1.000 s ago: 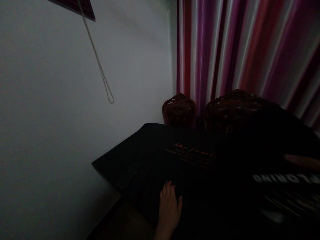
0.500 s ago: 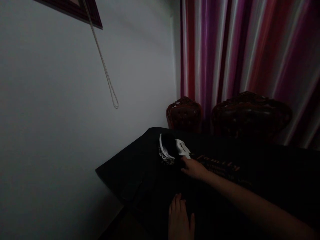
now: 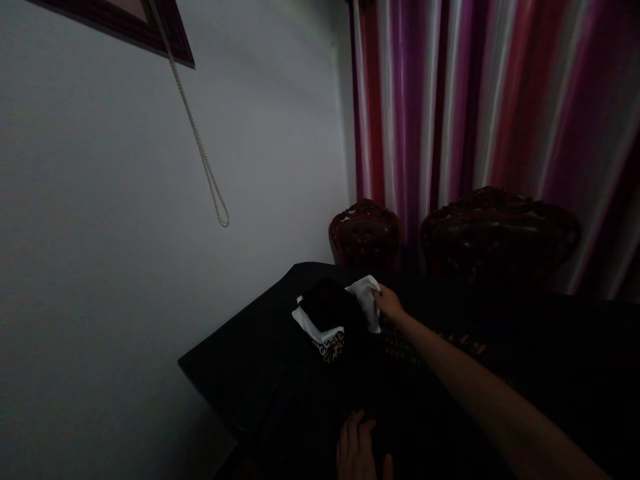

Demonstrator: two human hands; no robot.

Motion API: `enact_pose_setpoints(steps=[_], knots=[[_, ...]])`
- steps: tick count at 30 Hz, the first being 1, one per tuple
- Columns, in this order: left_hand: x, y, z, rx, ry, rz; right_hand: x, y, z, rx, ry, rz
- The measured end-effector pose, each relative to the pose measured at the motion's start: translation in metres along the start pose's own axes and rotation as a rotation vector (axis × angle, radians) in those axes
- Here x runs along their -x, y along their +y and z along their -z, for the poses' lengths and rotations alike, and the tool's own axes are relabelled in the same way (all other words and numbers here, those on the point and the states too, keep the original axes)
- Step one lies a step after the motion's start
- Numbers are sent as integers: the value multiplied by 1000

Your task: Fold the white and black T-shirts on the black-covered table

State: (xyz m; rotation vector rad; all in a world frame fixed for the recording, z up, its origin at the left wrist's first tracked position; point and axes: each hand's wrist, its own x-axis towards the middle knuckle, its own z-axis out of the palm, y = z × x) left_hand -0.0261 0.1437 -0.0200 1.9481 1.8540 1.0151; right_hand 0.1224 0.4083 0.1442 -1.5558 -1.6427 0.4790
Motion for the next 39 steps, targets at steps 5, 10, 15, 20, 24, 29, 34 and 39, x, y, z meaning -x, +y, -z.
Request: enact_pose_setpoints(steps=[5, 10, 15, 20, 24, 29, 34, 39], knots=[[-32, 13, 39, 262, -29, 33, -7, -19, 75, -206, 186, 172], [-48, 35, 56, 595, -101, 211, 110, 32, 187, -184, -389, 508], [-32, 63, 31, 704, -338, 262, 246, 100, 239, -21, -755, 58], [-21, 92, 3, 400, -298, 100, 291, 129, 236, 80, -584, -105], [-21, 119, -1, 88, -179, 1, 268, 132, 211, 115, -363, -74], [-20, 143, -1, 182, -185, -51, 223, 119, 164, 28, -190, -127], [-16, 121, 14, 493, -127, 255, 276, 96, 167, -87, -285, 305], [22, 122, 33, 772, -697, 515, 357, 84, 204, -11, -508, 417]])
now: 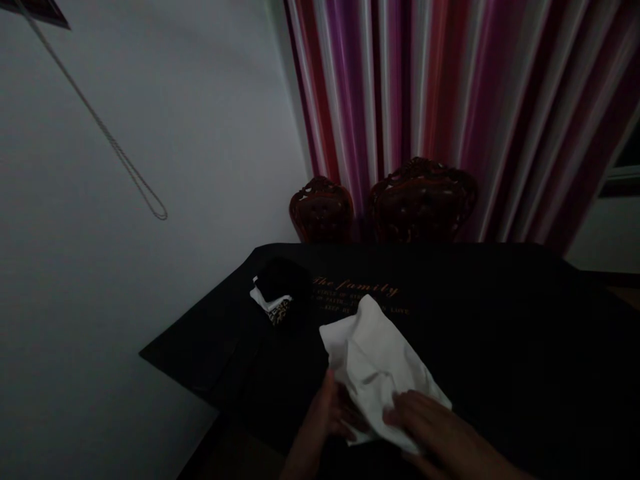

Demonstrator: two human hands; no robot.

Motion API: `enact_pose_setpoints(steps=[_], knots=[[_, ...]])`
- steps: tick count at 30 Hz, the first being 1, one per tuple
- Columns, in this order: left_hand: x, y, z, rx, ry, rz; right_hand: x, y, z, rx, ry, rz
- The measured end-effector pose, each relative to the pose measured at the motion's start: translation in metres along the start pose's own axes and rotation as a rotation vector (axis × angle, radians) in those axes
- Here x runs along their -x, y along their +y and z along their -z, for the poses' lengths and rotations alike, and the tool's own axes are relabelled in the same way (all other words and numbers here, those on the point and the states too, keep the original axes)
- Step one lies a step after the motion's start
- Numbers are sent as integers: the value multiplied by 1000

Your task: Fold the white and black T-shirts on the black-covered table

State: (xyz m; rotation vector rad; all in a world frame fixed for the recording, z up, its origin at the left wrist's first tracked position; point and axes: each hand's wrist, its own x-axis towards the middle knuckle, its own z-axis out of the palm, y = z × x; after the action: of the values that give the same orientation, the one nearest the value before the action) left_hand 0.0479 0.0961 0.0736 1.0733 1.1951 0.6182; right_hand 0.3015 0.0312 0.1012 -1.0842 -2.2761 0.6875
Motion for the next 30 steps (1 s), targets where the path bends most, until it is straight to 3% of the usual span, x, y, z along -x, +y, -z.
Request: enact_pose_setpoints(steps=[2, 4, 7, 10, 19, 23, 25, 27, 30], knots=[[16, -6, -20, -36, 65, -164, 7, -13, 3, -81, -120, -82], [28, -9, -41, -91, 118, -326, 2, -19, 6, -127, -61, -194], [39, -7, -65, -120, 1, -415, -13, -18, 6, -95, 166, -353], [47, -5, -77, -201, -58, -516, -20, -16, 0, -145, 121, -380], [51, -29, -92, -111, 144, -560, -9, -13, -19, -594, 159, -275], [59, -15, -98, 185, -36, -455, 3, -27, -13, -867, 254, -329], [64, -3, -99, 405, -110, -352, 10, -36, -3, -1028, 328, -395], [67, 13, -96, 564, -89, -319, 17, -43, 14, -1117, 449, -447], [72, 44, -77, 514, 150, -453, 35, -48, 56, -929, 762, -466]])
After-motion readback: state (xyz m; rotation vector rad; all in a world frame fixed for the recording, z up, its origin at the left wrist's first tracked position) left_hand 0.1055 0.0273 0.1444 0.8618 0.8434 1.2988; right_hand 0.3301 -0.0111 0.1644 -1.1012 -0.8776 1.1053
